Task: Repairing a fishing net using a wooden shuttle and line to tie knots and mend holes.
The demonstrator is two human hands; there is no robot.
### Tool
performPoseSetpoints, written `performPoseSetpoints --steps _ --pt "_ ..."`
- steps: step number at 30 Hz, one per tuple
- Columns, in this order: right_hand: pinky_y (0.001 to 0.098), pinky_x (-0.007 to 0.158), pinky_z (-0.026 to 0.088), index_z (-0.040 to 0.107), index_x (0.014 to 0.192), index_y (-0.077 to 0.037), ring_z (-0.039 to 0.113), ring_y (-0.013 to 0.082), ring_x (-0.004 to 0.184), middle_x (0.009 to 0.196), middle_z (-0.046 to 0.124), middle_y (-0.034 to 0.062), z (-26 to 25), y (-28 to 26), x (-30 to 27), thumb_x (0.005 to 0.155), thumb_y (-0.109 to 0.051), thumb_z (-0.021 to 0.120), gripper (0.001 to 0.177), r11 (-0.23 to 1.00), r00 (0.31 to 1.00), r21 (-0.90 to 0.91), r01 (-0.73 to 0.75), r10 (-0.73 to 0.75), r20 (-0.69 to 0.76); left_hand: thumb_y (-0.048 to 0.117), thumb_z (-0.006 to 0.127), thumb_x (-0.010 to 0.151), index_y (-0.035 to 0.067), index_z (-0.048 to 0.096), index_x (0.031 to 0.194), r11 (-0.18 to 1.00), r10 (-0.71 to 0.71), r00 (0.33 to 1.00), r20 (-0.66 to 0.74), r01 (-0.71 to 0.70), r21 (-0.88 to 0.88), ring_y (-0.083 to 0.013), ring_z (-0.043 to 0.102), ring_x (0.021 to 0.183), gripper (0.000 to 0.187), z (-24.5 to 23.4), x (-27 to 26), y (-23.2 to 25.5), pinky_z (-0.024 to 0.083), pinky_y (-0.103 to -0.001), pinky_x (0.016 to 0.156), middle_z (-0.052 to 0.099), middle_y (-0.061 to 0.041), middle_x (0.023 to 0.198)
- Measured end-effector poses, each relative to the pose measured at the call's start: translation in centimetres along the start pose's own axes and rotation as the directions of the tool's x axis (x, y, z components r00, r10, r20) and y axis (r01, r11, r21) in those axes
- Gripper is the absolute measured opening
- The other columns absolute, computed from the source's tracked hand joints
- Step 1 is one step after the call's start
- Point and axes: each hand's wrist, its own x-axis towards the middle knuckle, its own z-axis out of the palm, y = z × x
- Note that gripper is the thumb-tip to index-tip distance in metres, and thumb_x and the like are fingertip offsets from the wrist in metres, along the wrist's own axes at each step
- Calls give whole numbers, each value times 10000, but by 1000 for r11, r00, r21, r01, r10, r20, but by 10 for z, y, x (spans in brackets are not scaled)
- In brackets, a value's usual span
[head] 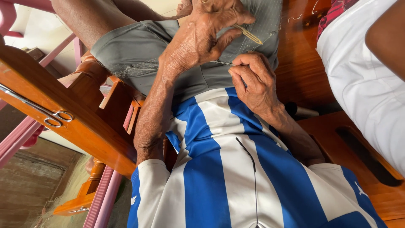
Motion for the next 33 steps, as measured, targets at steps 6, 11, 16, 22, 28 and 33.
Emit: performPoseSetpoints --steps 6,11,16,22,28,33 --pt "419 875 564 633 890 62 638 318 892 1044 616 184 0 -2 4 1052 122 611 174 999 999 20 28 -28 -25 25 661 1158 78 599 1453 992 5 998 -59 -13 -127 -312 636 1064 306 7 1 3 449 -467 945 646 -129 1184" --pt "411 841 559 652 899 67 631 327 896 1021 615 177 6 6 10 1043 119 633 155 999 999 40 12 -10 -45 -7 713 1066 35 739 1288 978 44 993 -113 -65 -197 -265 538 1019 227 13 10 10 354 -468 966 514 -82 1107" --pt "439 852 545 660 948 88 614 358 940 1030 592 200 19 22 12 1026 96 660 78 998 999 69 -14 16 -37 -44 584 1061 -46 750 997 985 46 955 -294 -91 -143 -283 440 965 178 34 15 10 355 -444 813 442 -115 1051" --pt "598 922 587 648 986 184 658 556 956 1009 635 355 39 41 3 1021 64 624 126 1000 995 24 0 2 -101 414 602 1217 283 930 1210 937 -162 938 -308 244 250 -470 334 1533 354 61 -3 15 312 -757 1218 283 -202 1635" --pt "446 741 399 520 929 7 468 330 799 876 438 155 49 54 -2 1038 -23 502 115 805 921 447 -390 351 170 362 651 1173 419 875 1143 906 -269 941 -205 320 278 -309 433 1468 233 79 -5 57 95 -767 1312 412 73 1617" --pt "283 522 162 354 859 -193 224 76 608 713 188 -67 51 59 2 1058 -119 350 213 223 638 616 -756 461 616 127 902 1024 152 819 1191 980 151 988 -42 -144 135 -358 494 1362 188 84 -17 78 420 -531 851 540 -69 1464"
